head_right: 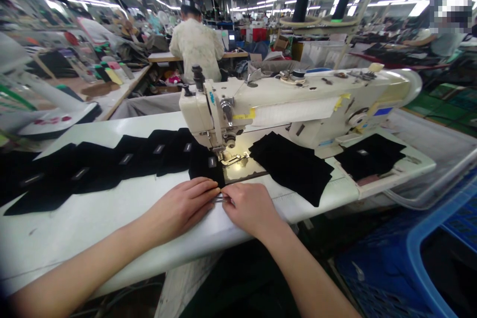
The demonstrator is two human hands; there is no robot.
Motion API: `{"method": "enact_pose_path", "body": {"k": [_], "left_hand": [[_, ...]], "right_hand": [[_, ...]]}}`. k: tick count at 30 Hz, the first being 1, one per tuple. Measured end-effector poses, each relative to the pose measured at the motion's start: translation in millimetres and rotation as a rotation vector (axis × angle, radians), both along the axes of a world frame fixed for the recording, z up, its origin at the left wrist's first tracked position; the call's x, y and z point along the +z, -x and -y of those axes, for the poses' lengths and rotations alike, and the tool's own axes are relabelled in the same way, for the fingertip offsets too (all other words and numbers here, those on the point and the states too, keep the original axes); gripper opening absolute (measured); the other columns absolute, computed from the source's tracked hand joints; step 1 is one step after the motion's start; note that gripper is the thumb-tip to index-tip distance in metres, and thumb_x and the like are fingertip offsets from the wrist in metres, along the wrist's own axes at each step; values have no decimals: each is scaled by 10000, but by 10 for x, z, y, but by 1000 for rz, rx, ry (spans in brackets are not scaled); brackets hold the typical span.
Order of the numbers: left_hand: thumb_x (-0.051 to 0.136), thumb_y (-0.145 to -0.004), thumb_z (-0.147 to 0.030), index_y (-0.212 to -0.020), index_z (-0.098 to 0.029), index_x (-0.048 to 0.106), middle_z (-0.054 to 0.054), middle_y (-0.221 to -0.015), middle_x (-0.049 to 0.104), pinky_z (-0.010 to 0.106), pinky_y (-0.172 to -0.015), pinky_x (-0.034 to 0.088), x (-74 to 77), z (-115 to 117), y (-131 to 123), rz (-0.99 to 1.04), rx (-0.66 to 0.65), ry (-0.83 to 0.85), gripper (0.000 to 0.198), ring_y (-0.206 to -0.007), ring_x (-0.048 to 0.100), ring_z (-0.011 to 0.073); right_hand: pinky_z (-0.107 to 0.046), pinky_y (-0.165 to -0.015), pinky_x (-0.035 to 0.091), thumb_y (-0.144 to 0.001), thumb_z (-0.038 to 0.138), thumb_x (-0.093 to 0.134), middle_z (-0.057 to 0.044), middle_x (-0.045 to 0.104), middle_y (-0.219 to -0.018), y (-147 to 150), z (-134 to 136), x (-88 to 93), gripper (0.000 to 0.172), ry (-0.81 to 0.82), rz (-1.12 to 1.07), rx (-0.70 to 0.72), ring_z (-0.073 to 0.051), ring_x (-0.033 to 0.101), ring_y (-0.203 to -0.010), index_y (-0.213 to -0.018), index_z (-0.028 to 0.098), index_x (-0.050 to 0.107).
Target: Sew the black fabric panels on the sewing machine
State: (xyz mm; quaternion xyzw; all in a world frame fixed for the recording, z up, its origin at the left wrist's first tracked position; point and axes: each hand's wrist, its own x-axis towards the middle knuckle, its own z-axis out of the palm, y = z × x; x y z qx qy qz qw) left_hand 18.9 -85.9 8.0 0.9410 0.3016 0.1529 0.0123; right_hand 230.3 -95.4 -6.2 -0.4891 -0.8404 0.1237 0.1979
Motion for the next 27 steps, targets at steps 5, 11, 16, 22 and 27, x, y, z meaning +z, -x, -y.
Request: {"method": "enact_pose_path", "body": {"k": [5,11,16,22,27], "left_hand": [[455,-997,-238,-1187,-147,658,123,-1158,671,409,-954,566,2,-105,29,11,-7,-11,293,-1099,618,242],[453,-995,-237,-1196,-147,660,124,-1181,664,404,-955,557,-21,-236,76,-1,7,-4,302,-1113,613,241],[441,-1000,-238,-1174,-137,669,128,-1161,667,404,-929,563,-27,-343,93,4,5,-29,304,-1077,620,241],[438,-1001,-229,-1152,-135,674,119,-1166,662,394,-927,551,-46,-469,108,-16,24,-41,295,-1065,612,235],[423,-1005,-227,-1141,-126,673,121,-1162,658,385,-929,547,-53,-577,129,-12,29,-44,301,-1063,610,230]], "right_hand": [[-277,-694,427,-873,173,591,-5,758,-903,31,-103,24,197,-8,26,-15,-190,687,-806,-990,236,737],[-287,-705,429,-929,239,537,-17,759,-981,70,-215,78,245,22,119,-52,-204,690,-854,-1086,260,724],[-282,-726,435,-961,286,510,-30,757,-998,113,-286,107,267,43,164,-70,-209,691,-895,-1150,259,696],[-294,-723,449,-961,289,515,-47,760,-986,148,-352,127,304,51,202,-82,-234,699,-895,-1225,267,665],[-312,-740,467,-967,279,506,-64,758,-1013,159,-328,155,327,49,225,-89,-249,703,-895,-1256,248,655]]}}
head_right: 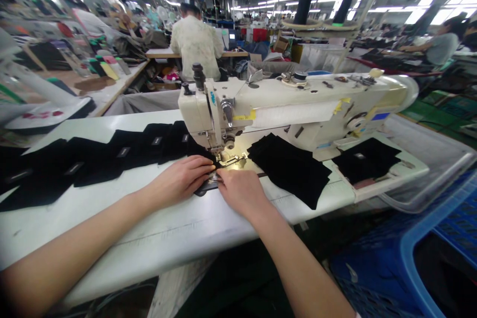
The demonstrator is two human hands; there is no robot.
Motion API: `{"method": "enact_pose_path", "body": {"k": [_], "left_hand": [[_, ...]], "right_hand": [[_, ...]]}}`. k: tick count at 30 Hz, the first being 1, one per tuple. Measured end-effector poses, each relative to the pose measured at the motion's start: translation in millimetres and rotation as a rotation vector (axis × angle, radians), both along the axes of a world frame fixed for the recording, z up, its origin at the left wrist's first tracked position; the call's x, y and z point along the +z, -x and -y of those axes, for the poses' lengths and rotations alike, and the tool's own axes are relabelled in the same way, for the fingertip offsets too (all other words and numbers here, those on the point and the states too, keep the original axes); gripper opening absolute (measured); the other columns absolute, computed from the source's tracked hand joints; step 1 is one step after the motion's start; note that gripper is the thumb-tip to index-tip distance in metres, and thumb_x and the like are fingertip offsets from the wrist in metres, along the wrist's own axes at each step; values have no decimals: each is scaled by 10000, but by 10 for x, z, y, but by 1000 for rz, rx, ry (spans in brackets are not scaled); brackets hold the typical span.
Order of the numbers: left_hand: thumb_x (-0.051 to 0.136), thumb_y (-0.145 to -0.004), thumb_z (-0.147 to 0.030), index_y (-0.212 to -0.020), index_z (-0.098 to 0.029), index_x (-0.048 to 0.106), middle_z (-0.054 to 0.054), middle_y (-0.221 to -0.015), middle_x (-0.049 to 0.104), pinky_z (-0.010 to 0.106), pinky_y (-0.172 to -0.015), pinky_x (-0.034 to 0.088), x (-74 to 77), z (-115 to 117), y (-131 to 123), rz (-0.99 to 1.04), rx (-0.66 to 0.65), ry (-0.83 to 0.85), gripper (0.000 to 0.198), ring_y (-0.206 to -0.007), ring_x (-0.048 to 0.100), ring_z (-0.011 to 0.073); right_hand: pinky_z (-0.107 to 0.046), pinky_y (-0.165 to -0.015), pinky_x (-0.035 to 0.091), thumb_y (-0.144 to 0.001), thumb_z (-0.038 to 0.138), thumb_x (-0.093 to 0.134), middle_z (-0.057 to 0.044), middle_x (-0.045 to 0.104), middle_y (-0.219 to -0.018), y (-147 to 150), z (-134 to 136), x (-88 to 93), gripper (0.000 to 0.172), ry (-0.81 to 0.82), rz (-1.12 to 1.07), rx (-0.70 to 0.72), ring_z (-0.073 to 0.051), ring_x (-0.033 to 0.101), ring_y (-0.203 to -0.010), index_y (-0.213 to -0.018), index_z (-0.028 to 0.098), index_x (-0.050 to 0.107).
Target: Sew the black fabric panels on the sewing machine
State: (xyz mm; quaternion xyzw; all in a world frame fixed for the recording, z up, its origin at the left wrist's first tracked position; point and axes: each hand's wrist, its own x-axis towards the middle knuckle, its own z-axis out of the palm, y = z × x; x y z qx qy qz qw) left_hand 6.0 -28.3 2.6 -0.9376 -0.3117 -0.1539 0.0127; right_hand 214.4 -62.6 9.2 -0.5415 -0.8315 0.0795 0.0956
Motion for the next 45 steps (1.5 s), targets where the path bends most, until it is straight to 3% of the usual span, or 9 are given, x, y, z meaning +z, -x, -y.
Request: {"method": "enact_pose_path", "body": {"k": [13,20,32,39,45], "left_hand": [[416,-997,-222,-1149,-122,677,124,-1185,654,401,-968,535,1,-193,5,8,67,32,318,-1098,600,234],[395,-1003,-213,-1166,-131,668,121,-1166,655,383,-956,535,-21,-204,13,26,57,20,329,-1074,607,218],[428,-986,-176,-1107,-145,693,104,-1120,667,347,-922,508,-93,-151,34,51,91,-5,293,-1031,605,210],[483,-949,-175,-1140,-139,685,112,-1164,669,327,-897,510,-183,-60,27,34,161,-9,280,-1043,613,218],[472,-970,-249,-1231,-84,620,154,-1317,610,368,-1023,486,-291,-37,43,65,236,-39,342,-1200,577,249]], "right_hand": [[-310,-793,479,-981,241,488,-60,735,-1120,-54,125,-54,331,28,-40,9,-226,699,-934,-1277,237,636],[-282,-728,466,-968,218,502,-40,734,-1045,-64,174,-118,318,-2,-53,-7,-205,692,-891,-1247,249,651],[-262,-653,486,-952,208,479,-47,748,-1044,-38,200,-348,313,-187,-40,-19,-195,713,-823,-1188,239,683],[-321,-602,552,-946,329,379,-42,757,-1070,-101,200,-562,380,-262,-95,-48,-230,730,-736,-1123,281,711],[-355,-580,569,-903,446,401,-52,776,-941,-195,86,-716,385,-219,-155,-56,-268,732,-695,-1066,333,732]]}}
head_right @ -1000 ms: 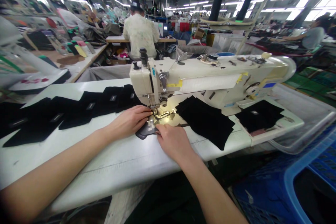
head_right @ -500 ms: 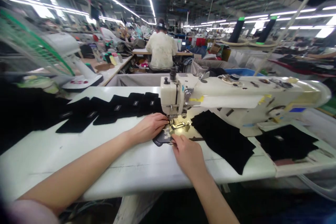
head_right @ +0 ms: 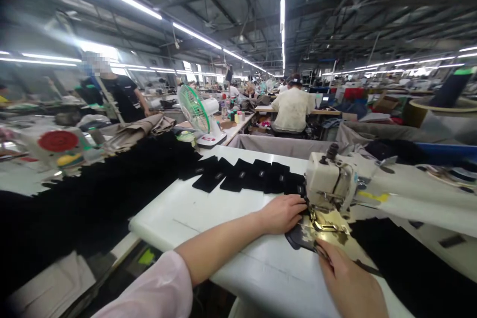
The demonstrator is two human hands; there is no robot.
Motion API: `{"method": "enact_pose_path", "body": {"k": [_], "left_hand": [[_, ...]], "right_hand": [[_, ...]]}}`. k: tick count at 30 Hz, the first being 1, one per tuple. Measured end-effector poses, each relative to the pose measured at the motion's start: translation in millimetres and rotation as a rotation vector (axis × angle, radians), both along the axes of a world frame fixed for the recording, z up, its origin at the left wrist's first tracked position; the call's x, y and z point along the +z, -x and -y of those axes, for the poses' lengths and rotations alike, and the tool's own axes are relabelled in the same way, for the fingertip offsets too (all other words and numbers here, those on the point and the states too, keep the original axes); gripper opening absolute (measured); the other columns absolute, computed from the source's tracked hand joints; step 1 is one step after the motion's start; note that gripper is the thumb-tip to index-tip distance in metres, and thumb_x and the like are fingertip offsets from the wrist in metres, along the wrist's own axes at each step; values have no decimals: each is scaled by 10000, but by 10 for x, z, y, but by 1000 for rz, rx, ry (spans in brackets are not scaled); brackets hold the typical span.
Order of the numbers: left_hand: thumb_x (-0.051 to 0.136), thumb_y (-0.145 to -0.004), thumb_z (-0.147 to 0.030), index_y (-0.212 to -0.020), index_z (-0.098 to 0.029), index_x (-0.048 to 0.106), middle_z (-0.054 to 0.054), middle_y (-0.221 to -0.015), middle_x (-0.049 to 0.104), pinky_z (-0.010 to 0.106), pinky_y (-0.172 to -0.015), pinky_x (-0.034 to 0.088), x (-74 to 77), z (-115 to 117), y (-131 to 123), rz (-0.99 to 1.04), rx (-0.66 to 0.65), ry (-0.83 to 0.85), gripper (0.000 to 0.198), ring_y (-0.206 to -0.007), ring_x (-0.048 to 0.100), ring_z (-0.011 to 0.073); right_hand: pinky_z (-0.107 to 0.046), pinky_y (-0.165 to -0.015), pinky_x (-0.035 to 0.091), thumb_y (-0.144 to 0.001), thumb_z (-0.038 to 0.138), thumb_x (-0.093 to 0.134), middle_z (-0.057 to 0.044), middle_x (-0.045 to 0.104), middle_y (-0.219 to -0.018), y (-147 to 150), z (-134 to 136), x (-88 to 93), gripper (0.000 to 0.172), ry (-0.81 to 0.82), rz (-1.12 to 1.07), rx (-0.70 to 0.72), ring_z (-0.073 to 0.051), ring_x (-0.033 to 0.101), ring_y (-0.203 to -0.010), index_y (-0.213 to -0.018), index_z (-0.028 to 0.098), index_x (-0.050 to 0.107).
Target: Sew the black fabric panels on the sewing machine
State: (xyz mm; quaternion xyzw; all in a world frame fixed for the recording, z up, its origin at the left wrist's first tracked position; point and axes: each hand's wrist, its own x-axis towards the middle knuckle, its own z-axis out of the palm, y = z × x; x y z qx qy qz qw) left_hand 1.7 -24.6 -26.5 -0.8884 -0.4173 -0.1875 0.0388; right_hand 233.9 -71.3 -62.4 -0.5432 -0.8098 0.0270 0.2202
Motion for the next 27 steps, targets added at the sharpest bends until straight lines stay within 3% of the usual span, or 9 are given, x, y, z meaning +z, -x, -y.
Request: {"method": "enact_pose_path", "body": {"k": [3,7,12,15,19,23,27], "left_hand": [[476,-978,-286,-1218,-81,630,176,-1315,617,382,-1047,482,-4,98,14,-14,16,36,350,-1213,588,263],[513,-952,-257,-1218,-70,638,179,-1319,622,406,-1088,459,11,576,58,58,-14,57,349,-1239,580,276],[584,-907,-277,-1256,-151,626,129,-1340,623,442,-1111,437,-24,1424,254,228,-30,132,373,-1264,567,271],[627,-887,-294,-1305,-173,585,135,-1392,582,463,-1143,398,-15,1740,378,246,-65,196,437,-1310,529,274],[550,-898,-155,-1300,-207,571,110,-1390,587,449,-1139,402,8,1894,510,264,-92,231,406,-1339,502,253],[485,-887,-75,-1219,-191,603,114,-1321,632,439,-1115,429,25,1948,599,279,-74,213,371,-1304,534,242],[508,-867,-81,-1146,-187,620,105,-1268,658,466,-1131,407,167,1994,664,273,-12,220,319,-1245,574,244]], "right_hand": [[-351,-552,567,-876,476,443,-42,775,-839,-64,-39,-36,346,46,-18,32,-271,724,-643,-1004,345,736],[-376,-707,588,-910,393,386,-102,762,-1025,-9,95,32,368,-111,-166,53,-282,741,-850,-998,251,713],[-338,-830,556,-1009,317,327,-115,711,-1050,445,299,358,362,-108,-216,291,-234,698,-961,-1054,201,668],[-345,-819,537,-1004,294,379,-116,663,-1118,800,246,574,317,2,-112,281,-225,682,-929,-1106,182,657],[-323,-816,509,-970,251,478,-99,634,-1203,1161,48,710,265,94,-50,277,-207,670,-954,-1164,183,646],[-278,-735,478,-893,229,602,-42,674,-991,1338,-79,703,150,195,0,283,-183,669,-852,-1012,196,689],[-260,-710,450,-891,222,590,-5,658,-851,1356,-100,691,76,242,23,272,-170,647,-803,-873,203,660]]}}
